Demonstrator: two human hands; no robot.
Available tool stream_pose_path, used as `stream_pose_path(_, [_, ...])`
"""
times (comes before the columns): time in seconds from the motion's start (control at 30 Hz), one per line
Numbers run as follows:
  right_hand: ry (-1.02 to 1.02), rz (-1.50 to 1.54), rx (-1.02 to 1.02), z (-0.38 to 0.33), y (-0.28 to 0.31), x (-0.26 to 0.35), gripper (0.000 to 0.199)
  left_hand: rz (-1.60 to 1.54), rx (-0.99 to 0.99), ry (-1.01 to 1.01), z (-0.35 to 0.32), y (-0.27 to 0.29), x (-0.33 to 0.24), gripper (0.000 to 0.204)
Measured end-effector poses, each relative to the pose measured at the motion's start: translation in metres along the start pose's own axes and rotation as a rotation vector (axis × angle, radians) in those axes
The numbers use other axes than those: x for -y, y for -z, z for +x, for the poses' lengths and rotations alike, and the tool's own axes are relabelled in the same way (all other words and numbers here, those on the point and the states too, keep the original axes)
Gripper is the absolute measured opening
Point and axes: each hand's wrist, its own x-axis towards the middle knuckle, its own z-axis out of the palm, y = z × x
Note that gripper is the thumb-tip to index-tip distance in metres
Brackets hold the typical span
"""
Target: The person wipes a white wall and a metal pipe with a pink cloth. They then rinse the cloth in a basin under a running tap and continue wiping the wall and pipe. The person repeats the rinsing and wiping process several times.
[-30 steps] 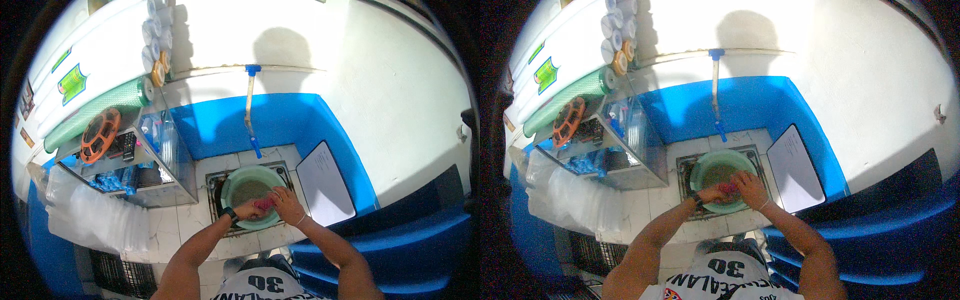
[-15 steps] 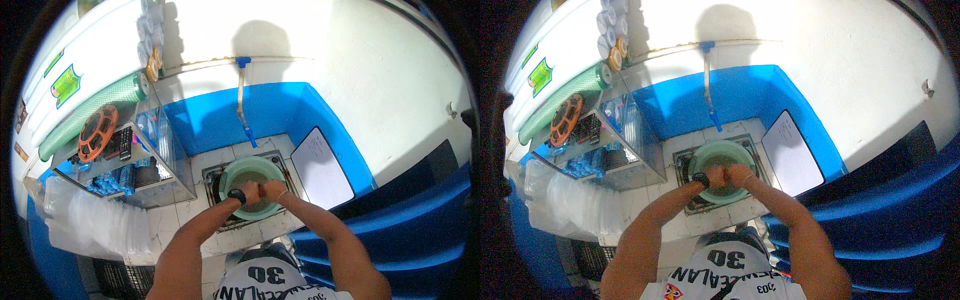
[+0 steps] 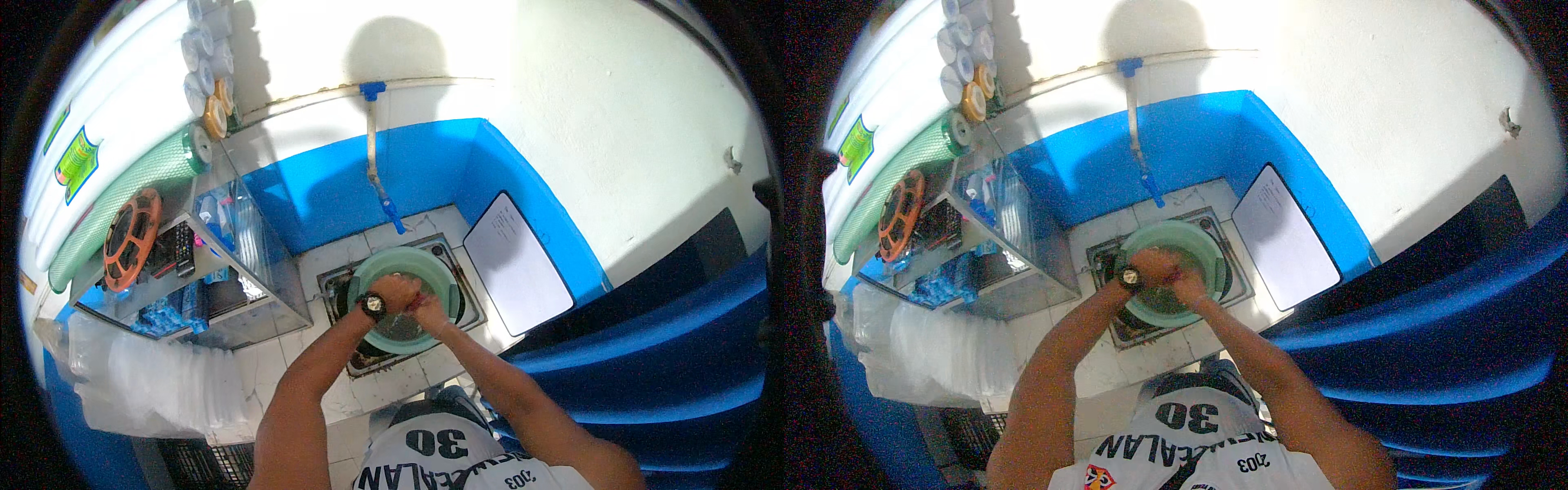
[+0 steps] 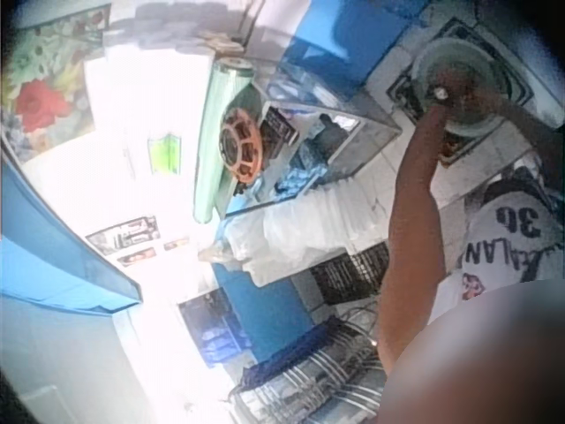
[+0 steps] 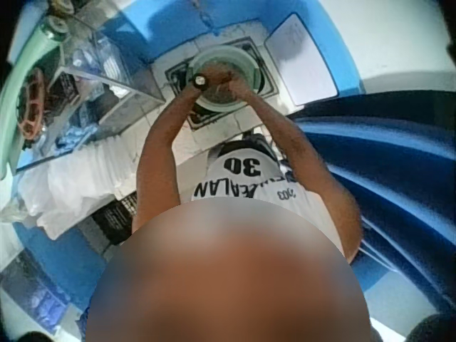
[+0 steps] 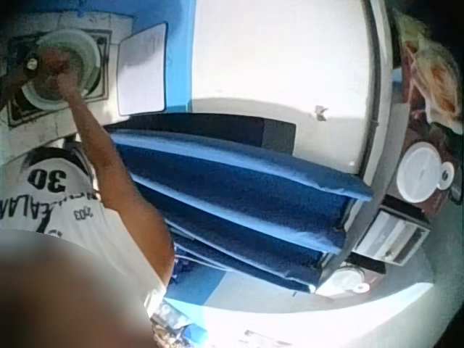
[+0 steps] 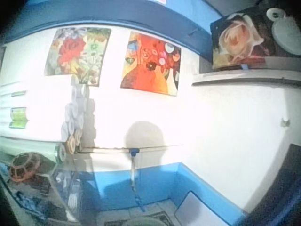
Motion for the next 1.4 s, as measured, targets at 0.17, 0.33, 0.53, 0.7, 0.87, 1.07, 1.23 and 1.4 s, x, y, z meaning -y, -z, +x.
stream_pose_path(0.17, [0.229, -0.240, 0.207, -0.009, -0.006, 0.002, 0.047, -0.062, 0.040, 0.050, -0.018, -0.030, -0.001, 0.025])
stream_pose_path(0.33, [-0.067, 0.180, 0.238, -0.019, -0.034, -0.016, 0.026, -0.116, 0.113, -0.053, -0.027, -0.044, 0.003, 0.034])
stream_pose_path(0.53, [0.120, 0.392, 0.134, -0.013, -0.016, -0.003, 0.029, -0.018, -0.011, -0.069, -0.018, -0.028, 0.008, 0.049])
stream_pose_path(0.7, [-0.127, 0.103, -0.156, -0.040, 0.007, 0.027, 0.031, -0.013, -0.359, 0.206, -0.026, -0.055, -0.015, 0.064])
stream_pose_path(0.87, [-0.022, 0.226, -0.182, -0.074, 0.023, 0.013, 0.047, -0.669, -0.451, 0.256, -0.056, -0.072, -0.039, 0.056])
stream_pose_path(1.07, [0.250, 0.132, -0.258, -0.097, 0.024, -0.001, 0.051, -0.930, -0.514, 0.440, -0.064, -0.058, -0.055, 0.028])
stream_pose_path(1.23, [0.297, 0.104, -0.316, -0.125, 0.025, 0.006, 0.042, -0.766, -0.750, 0.404, -0.067, -0.052, -0.091, 0.020])
stream_pose_path(1.4, [0.216, 0.001, -0.395, -0.147, 0.031, 0.009, 0.045, -0.771, -0.784, 0.384, -0.063, -0.034, -0.148, 0.014])
